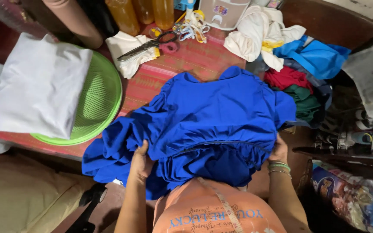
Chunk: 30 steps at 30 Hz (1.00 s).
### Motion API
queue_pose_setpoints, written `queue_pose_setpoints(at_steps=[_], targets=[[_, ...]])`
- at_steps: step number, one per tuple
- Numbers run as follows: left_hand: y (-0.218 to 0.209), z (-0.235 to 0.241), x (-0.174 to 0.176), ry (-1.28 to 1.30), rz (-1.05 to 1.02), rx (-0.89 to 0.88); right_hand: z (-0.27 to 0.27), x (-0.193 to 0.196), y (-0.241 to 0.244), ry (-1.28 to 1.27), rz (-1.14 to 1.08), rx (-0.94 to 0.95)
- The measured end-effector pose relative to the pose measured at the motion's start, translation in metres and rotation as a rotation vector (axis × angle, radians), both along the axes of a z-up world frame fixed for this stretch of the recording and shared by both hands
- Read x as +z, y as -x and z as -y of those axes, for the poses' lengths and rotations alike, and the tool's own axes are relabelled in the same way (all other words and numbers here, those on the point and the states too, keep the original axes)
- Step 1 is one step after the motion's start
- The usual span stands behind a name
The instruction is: The person measures a blue dress with a tape measure, then folds and smooths the fabric on their lap. They use scissors to cut the hem of the dress, trimming the fabric to a desired length.
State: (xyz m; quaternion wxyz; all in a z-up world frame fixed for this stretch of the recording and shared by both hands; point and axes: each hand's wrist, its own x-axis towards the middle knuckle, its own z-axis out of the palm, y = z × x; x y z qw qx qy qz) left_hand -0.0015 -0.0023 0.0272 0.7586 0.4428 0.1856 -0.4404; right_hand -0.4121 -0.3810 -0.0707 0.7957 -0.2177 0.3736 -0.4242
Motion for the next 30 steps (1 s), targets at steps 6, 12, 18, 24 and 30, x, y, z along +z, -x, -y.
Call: queue_pose_setpoints(at_steps=[6, 12, 18, 24, 30], targets=[[-0.074, 0.017, 0.011, 0.102, 0.224, -0.022, 0.057, -0.004, 0.019, -0.150, 0.132, -0.061], [-0.118, 0.050, 0.086, 0.562, 0.318, -0.195, 0.053, 0.189, -0.056, 0.153, 0.264, 0.102], [-0.121, 0.068, 0.122, 0.768, 0.229, -0.230, 0.058, 0.236, -0.067, 0.230, 0.385, 0.127], [-0.122, 0.061, 0.130, 0.672, 0.306, -0.113, 0.058, 0.238, -0.066, 0.208, 0.425, 0.111], [-0.139, 0.041, 0.119, 0.549, 0.243, 0.129, 0.058, 0.242, -0.072, 0.180, 0.306, -0.045]])
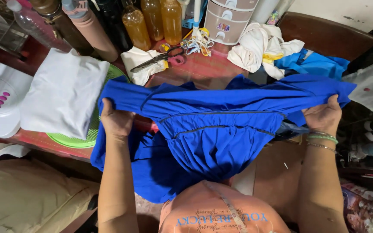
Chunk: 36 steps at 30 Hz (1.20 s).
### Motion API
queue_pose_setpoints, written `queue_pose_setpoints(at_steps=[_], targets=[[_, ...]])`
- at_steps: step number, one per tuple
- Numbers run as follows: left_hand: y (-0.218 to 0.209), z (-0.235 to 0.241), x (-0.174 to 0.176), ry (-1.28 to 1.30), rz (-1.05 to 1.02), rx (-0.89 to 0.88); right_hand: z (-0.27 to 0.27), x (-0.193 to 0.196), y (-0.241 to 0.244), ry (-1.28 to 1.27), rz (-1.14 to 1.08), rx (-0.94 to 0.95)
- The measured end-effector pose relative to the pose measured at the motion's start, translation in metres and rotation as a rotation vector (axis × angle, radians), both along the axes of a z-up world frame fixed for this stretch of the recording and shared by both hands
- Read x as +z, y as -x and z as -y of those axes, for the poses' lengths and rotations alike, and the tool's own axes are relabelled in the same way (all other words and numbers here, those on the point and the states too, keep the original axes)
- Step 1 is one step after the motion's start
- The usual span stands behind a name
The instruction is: The person measures a blue dress with a tape measure, then folds and smooths the fabric on their lap. They use scissors to cut the hem of the dress, trimming the fabric to a desired length.
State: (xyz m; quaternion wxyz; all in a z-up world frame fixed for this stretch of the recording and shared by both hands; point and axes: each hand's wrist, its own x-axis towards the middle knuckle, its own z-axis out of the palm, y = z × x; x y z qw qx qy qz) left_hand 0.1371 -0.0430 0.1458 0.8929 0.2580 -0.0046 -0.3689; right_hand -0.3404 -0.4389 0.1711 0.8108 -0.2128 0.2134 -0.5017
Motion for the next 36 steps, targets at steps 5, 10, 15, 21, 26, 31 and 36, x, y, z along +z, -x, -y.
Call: queue_pose_setpoints(at_steps=[5, 10, 15, 21, 26, 31, 36], targets=[[0.000, -0.028, -0.043, 0.130, -0.270, 0.120, -0.014, -0.036, -0.010, -0.121, 0.010, 0.005], [0.039, -0.022, -0.089, -0.218, -0.348, 0.081, -0.046, -0.140, -0.027, -0.361, -0.354, 0.211], [0.070, -0.005, -0.118, -0.311, -0.278, -0.005, -0.069, -0.185, -0.050, -0.243, -0.611, 0.237], [0.088, 0.016, -0.102, -0.438, -0.044, -0.127, -0.090, -0.198, -0.057, 0.351, -1.424, 0.290], [0.070, 0.029, -0.189, -0.723, 0.075, -0.240, -0.114, -0.178, -0.066, 0.690, -1.912, 0.827], [0.100, 0.044, -0.145, -0.845, 0.134, -0.306, -0.143, -0.168, -0.069, 0.858, -1.983, 0.982], [0.119, 0.044, -0.141, -0.921, 0.186, -0.288, -0.179, -0.122, -0.076, 0.903, -1.949, 1.051]])
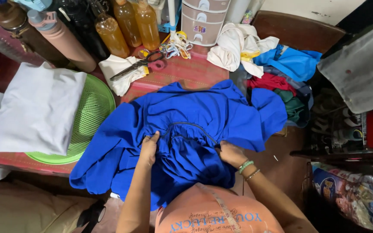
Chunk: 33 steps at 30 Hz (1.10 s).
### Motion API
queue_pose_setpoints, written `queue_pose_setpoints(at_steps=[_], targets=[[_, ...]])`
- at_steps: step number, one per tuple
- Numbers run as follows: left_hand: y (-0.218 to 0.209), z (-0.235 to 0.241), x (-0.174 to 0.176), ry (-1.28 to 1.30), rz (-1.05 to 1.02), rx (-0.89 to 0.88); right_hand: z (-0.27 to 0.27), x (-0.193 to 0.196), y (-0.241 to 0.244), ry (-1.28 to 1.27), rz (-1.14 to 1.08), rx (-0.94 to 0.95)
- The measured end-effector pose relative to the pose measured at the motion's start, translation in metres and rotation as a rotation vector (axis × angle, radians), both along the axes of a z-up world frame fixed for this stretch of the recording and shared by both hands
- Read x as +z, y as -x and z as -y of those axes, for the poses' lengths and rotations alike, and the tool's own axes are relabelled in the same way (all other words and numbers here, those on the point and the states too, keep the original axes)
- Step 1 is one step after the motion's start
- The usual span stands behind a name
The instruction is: The person measures a blue dress with a tape measure, then folds and smooths the fabric on their lap. They use scissors to cut the hem of the dress, trimming the fabric to a desired length.
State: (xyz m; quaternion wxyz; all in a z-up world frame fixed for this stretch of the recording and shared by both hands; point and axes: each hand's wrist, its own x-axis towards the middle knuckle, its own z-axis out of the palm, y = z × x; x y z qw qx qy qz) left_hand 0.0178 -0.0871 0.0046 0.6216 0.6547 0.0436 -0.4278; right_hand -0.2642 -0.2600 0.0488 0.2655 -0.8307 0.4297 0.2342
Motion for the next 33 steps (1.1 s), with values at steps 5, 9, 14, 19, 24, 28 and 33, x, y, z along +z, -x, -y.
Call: queue_pose_setpoints(at_steps=[5, 9, 14, 19, 24, 28, 33], targets=[[0.018, -0.007, 0.048, -0.129, 0.215, 0.143, 0.003, -0.025, 0.011, -0.009, -0.006, 0.010], [0.059, -0.033, 0.045, -0.021, 0.335, 0.236, 0.002, -0.012, 0.019, -0.026, -0.005, -0.020], [0.148, -0.050, 0.081, -0.131, 1.296, -0.094, 0.027, -0.037, 0.047, -0.204, 0.384, -0.221], [0.213, -0.051, 0.031, -0.451, 1.240, -0.539, 0.062, -0.038, 0.068, -0.146, 0.703, -0.420], [0.241, -0.050, -0.007, -0.829, 1.587, -0.511, 0.142, -0.063, 0.083, 0.478, 0.781, -0.275], [0.245, -0.069, -0.018, -0.867, 1.411, -0.386, 0.187, -0.077, 0.087, 0.234, 0.574, -0.438], [0.207, -0.097, -0.029, -0.799, 1.418, -0.326, 0.201, -0.088, 0.083, 0.045, 0.486, -0.524]])
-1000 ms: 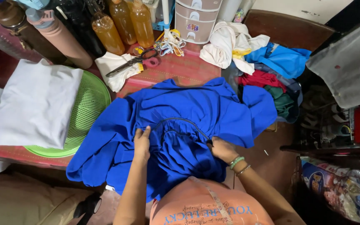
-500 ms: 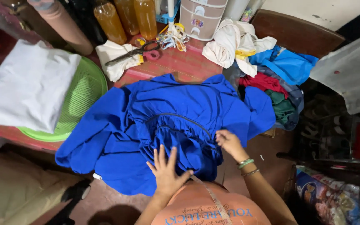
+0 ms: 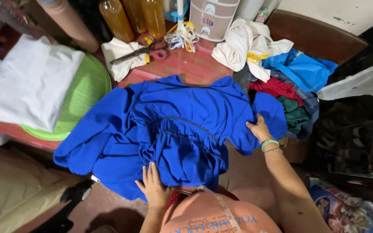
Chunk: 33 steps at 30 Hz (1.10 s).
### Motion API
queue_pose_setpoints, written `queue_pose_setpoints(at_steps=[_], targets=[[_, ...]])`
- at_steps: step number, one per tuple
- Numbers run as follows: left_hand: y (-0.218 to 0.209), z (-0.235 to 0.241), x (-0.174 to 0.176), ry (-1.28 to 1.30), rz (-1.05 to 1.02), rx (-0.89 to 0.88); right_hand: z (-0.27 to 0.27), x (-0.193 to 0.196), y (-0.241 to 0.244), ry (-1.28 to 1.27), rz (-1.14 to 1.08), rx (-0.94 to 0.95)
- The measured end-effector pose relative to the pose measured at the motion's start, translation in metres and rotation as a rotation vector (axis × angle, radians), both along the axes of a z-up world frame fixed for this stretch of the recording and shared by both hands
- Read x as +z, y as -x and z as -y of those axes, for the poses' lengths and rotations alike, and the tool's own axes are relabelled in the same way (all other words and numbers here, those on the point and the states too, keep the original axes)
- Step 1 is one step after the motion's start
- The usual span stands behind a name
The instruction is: The person measures a blue dress with a tape measure, then folds and smooths the fabric on their lap. They use scissors to cut the hem of the dress, trimming the fabric to a desired length.
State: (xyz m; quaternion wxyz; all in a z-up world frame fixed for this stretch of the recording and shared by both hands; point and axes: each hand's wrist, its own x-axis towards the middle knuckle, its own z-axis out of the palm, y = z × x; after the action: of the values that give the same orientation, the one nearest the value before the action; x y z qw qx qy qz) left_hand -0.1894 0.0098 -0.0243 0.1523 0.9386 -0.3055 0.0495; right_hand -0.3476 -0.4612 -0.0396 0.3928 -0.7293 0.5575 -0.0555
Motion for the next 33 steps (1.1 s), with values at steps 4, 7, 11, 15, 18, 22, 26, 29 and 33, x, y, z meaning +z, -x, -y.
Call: queue_pose_setpoints(at_steps=[4, 7, 11, 15, 18, 22, 26, 29, 33], targets=[[-0.035, -0.002, 0.000, 0.142, -0.019, 0.008, 0.001, 0.005, -0.003, -0.176, -0.091, 0.028], [-0.059, -0.002, 0.021, 0.326, -0.268, 0.140, 0.014, -0.005, 0.007, -0.337, 0.090, 0.019], [-0.085, -0.006, 0.059, 0.761, -0.702, 0.454, 0.038, 0.042, 0.016, -0.716, 0.771, -0.221], [-0.070, -0.017, 0.090, 0.791, -0.407, 0.668, 0.069, 0.056, 0.030, -0.910, 1.078, -0.260], [-0.032, -0.008, 0.090, 0.789, -0.023, 0.718, 0.093, 0.067, 0.026, -0.918, 1.081, -0.226], [0.058, 0.041, 0.074, 0.573, 0.215, 0.564, 0.119, 0.073, 0.032, -0.936, 1.004, -0.151], [0.094, 0.096, 0.027, 0.319, 0.218, 0.492, 0.142, 0.116, 0.015, -0.872, 1.094, -0.063], [0.074, 0.109, 0.049, 0.297, 0.124, 0.708, 0.157, 0.145, -0.009, -0.755, 1.113, -0.215], [0.037, 0.094, 0.044, 0.181, -0.003, 0.764, 0.146, 0.226, -0.025, -0.651, 1.226, -0.219]])
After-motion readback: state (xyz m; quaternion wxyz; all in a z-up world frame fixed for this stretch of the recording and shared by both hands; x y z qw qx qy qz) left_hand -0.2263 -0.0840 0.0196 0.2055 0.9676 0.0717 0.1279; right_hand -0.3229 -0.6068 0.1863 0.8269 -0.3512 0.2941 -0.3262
